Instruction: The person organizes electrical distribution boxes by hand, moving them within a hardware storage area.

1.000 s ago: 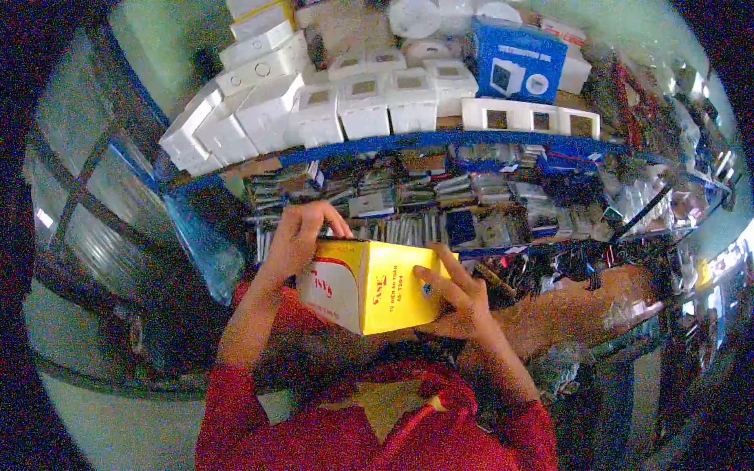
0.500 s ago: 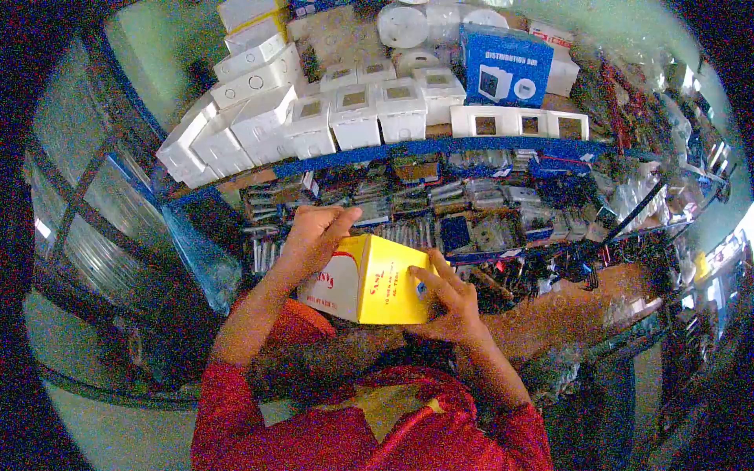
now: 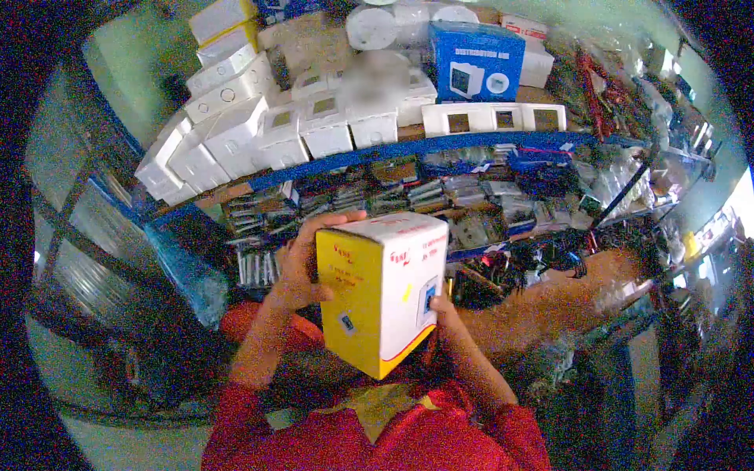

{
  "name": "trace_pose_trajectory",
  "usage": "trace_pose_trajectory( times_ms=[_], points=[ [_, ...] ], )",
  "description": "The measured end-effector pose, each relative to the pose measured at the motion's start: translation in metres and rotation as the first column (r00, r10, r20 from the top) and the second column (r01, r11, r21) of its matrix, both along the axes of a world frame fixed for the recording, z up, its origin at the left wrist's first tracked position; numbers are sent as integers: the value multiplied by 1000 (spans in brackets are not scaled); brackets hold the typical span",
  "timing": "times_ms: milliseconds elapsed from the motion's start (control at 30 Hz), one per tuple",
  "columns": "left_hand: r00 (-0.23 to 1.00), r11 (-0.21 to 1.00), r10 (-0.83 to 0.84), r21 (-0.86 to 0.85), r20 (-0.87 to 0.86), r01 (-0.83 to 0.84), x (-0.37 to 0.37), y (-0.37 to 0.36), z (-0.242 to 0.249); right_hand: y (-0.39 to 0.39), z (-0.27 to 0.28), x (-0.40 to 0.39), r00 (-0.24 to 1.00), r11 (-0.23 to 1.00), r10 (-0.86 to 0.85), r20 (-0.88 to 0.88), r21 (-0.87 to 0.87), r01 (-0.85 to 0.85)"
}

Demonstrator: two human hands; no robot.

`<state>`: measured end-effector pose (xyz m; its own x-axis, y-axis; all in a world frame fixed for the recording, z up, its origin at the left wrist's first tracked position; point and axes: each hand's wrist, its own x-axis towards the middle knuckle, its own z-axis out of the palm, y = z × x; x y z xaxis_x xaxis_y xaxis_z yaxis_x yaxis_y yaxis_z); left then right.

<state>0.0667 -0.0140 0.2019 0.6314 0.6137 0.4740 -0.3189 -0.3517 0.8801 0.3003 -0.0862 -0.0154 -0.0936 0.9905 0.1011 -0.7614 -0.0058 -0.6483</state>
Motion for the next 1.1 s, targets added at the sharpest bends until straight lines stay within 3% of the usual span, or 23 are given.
trace_pose_trajectory(
  times_ms=[133,200,267,300,400,533,667,733,767,800,833,867,1000,1100],
  points=[
    [954,980,192,-90,232,-175,26,3,-34,11,-6,-45,953,967,115,-281,-188,-172],
    [894,945,301,-231,332,-233,32,-3,-41,11,-2,-61,922,941,107,-372,-260,-214],
    [837,913,403,-226,370,-340,34,-8,-42,11,-7,-72,908,914,57,-416,-345,-216],
    [827,903,429,-202,364,-380,32,-9,-39,-1,40,-71,815,900,155,-558,-261,-350],
    [798,874,478,-113,367,-472,27,-7,-40,7,16,-78,920,938,134,-367,-252,-237],
    [817,872,477,-59,323,-486,26,-3,-41,5,7,-71,946,945,125,-298,-254,-205],
    [883,929,341,-259,323,-264,19,-17,-15,11,7,-63,956,948,137,-259,-246,-202],
    [873,922,298,-355,386,-158,9,-20,-32,14,7,-60,954,950,156,-256,-225,-216],
    [841,911,293,-400,456,-101,4,-10,-68,16,9,-60,956,953,165,-243,-212,-218],
    [799,897,292,-441,525,-38,7,-6,-66,17,17,-60,946,951,210,-245,-173,-256],
    [791,899,358,-412,496,-149,10,-10,-64,20,32,-66,994,957,87,-70,-271,-103],
    [774,886,429,-383,465,-261,14,-14,-61,22,32,-68,993,951,82,-83,-293,-103],
    [785,906,414,-289,461,-308,15,6,-69,26,22,-57,975,944,93,-204,-292,-151],
    [804,908,405,-89,436,-409,27,0,-50,24,14,-44,972,939,55,-229,-319,-129]
  ],
)
